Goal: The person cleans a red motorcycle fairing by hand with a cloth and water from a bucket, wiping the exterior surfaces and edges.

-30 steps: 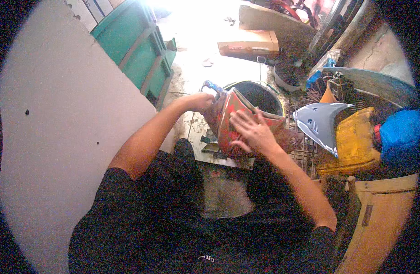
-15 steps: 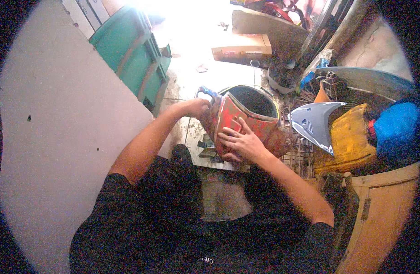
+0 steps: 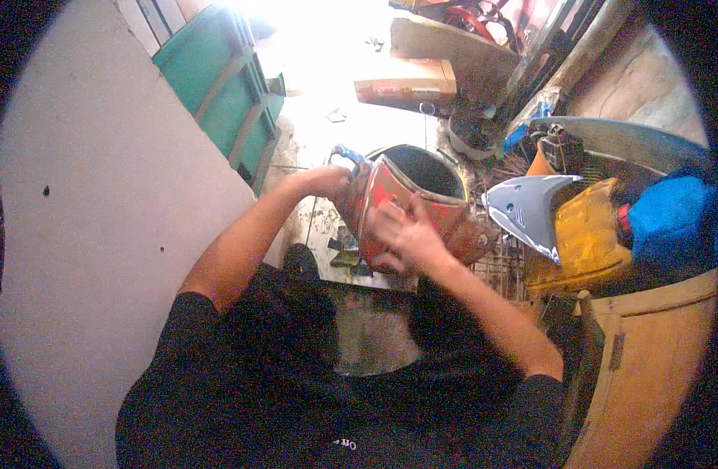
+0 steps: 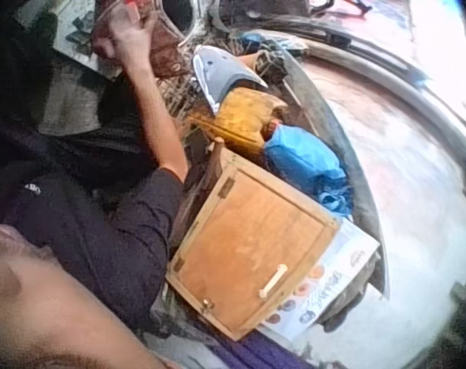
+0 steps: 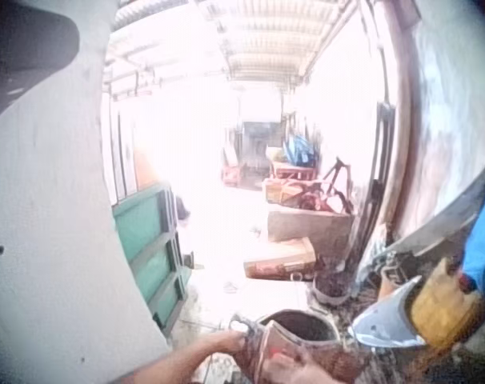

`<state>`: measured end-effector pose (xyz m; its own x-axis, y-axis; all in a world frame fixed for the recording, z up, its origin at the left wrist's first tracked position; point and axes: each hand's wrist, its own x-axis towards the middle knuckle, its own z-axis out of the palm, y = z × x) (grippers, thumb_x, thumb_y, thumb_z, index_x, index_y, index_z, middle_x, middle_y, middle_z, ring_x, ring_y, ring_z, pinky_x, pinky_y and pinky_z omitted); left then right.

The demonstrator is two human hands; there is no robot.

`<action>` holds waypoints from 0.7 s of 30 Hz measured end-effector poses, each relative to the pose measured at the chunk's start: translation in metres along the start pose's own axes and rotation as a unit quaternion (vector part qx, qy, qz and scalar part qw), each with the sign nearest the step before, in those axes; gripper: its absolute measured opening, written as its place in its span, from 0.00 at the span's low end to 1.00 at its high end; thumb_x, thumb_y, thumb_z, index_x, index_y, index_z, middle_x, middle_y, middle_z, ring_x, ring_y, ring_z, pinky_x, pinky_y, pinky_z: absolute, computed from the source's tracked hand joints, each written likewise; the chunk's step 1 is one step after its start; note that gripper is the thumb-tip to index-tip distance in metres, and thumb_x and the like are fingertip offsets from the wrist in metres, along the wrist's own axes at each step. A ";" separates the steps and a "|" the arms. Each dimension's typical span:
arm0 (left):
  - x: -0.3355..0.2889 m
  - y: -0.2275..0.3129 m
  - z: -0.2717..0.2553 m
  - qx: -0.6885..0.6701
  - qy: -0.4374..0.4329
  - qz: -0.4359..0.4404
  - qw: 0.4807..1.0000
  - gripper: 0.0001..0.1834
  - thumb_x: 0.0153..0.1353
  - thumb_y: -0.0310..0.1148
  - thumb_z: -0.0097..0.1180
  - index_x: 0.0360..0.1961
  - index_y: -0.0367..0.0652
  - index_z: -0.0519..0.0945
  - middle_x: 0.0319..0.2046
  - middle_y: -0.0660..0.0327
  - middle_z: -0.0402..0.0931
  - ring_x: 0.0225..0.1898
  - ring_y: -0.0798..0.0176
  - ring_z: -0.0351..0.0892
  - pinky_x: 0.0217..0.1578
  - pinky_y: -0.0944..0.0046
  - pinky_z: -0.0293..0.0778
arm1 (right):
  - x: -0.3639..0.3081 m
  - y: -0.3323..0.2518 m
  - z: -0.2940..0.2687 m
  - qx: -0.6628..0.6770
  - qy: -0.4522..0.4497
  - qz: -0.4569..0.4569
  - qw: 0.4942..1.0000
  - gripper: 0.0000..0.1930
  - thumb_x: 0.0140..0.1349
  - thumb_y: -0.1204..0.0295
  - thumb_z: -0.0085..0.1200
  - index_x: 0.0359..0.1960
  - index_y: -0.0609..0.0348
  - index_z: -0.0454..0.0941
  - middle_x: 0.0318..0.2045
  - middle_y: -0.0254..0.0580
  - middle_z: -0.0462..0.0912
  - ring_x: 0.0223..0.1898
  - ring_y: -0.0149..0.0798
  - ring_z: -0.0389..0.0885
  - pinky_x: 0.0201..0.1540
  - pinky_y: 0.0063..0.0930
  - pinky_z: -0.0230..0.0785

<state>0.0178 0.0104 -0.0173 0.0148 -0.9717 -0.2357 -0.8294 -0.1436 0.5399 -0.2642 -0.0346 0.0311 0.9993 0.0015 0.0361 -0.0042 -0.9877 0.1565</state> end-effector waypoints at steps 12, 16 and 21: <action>0.004 0.007 -0.003 0.001 0.024 0.041 0.999 0.19 0.54 0.31 0.41 0.38 0.36 0.82 0.35 0.41 0.80 0.39 0.43 0.81 0.43 0.51 0.76 | 0.003 -0.008 0.016 0.021 0.029 -0.007 0.999 0.32 0.55 0.42 0.53 0.60 0.39 0.71 0.64 0.32 0.67 0.68 0.35 0.58 0.69 0.64 0.24; 0.005 0.012 0.004 -0.017 0.025 -0.008 1.000 0.19 0.53 0.31 0.41 0.38 0.36 0.82 0.35 0.41 0.80 0.38 0.44 0.82 0.41 0.51 0.76 | 0.006 0.016 0.014 -0.064 0.137 0.167 0.974 0.29 0.58 0.45 0.50 0.61 0.37 0.69 0.66 0.28 0.64 0.69 0.34 0.56 0.68 0.69 0.24; 0.009 0.020 -0.003 -0.045 -0.021 -0.003 0.999 0.18 0.53 0.31 0.42 0.37 0.36 0.82 0.36 0.40 0.80 0.38 0.45 0.82 0.40 0.50 0.77 | -0.013 0.000 0.032 0.034 0.026 -0.093 0.995 0.29 0.54 0.45 0.53 0.58 0.36 0.73 0.66 0.25 0.64 0.70 0.35 0.53 0.68 0.69 0.26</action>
<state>0.0024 -0.0015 -0.0064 -0.0049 -0.9621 -0.2728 -0.7755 -0.1686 0.6085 -0.2761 -0.0399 -0.0013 0.9795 0.1907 0.0643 0.1840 -0.9781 0.0973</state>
